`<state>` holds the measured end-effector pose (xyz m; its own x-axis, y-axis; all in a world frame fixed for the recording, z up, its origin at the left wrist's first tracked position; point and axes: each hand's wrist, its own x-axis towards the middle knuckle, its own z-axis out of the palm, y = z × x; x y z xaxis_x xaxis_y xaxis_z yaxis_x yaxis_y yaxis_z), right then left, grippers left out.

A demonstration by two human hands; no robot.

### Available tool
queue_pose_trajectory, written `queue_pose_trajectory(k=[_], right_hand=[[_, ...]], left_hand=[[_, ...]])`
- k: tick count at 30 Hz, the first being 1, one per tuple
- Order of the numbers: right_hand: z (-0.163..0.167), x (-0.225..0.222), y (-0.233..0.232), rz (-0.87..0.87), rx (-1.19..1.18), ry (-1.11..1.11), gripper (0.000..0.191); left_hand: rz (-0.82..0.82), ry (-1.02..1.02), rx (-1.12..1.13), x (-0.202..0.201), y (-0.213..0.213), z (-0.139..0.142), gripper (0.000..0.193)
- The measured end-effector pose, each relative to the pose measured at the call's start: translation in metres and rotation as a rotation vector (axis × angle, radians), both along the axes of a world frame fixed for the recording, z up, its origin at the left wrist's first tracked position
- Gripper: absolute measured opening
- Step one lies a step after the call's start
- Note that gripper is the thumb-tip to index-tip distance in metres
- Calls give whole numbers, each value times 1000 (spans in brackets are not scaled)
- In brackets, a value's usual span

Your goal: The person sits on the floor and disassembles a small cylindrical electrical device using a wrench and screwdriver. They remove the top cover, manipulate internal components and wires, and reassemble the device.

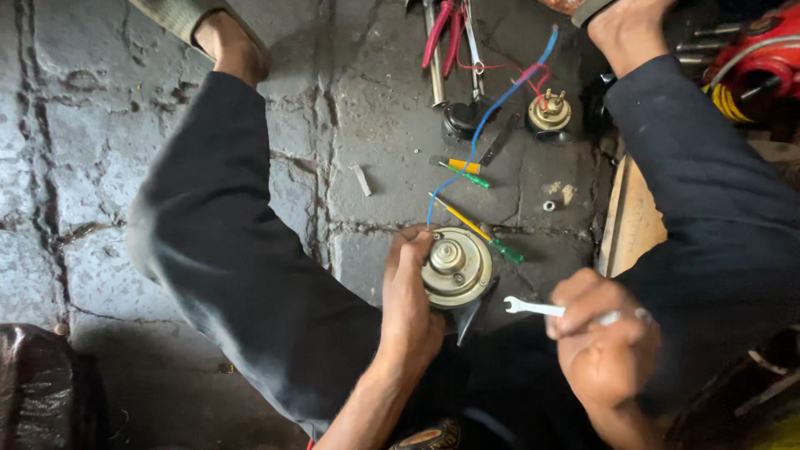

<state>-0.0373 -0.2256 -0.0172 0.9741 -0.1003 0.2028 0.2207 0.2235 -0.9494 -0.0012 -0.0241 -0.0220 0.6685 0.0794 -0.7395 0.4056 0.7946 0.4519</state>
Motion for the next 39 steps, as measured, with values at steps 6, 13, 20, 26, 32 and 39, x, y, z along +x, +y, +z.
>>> queue_pose_trajectory(k=[6,13,20,26,32,39], right_hand=[[28,27,6,300,-435,-50,12],[39,62,5,801,-715,-128,38],[43,87,8,1074,-704,-38,26],[38,86,11,1095,-678,71,24],[36,86,8,1156,-716,87,18],[36,80,9,1051,-746,209,29]], left_hand=[[-77,31,-135,-1,7,-7,20],[-275,109,-431,-6,7,-24,30],[-399,168,-443,-11,5,-33,32],[-390,147,-477,-13,4,-44,33],[-435,181,-454,-14,1,-46,30],[-371,189,-448,-11,4,-40,31]])
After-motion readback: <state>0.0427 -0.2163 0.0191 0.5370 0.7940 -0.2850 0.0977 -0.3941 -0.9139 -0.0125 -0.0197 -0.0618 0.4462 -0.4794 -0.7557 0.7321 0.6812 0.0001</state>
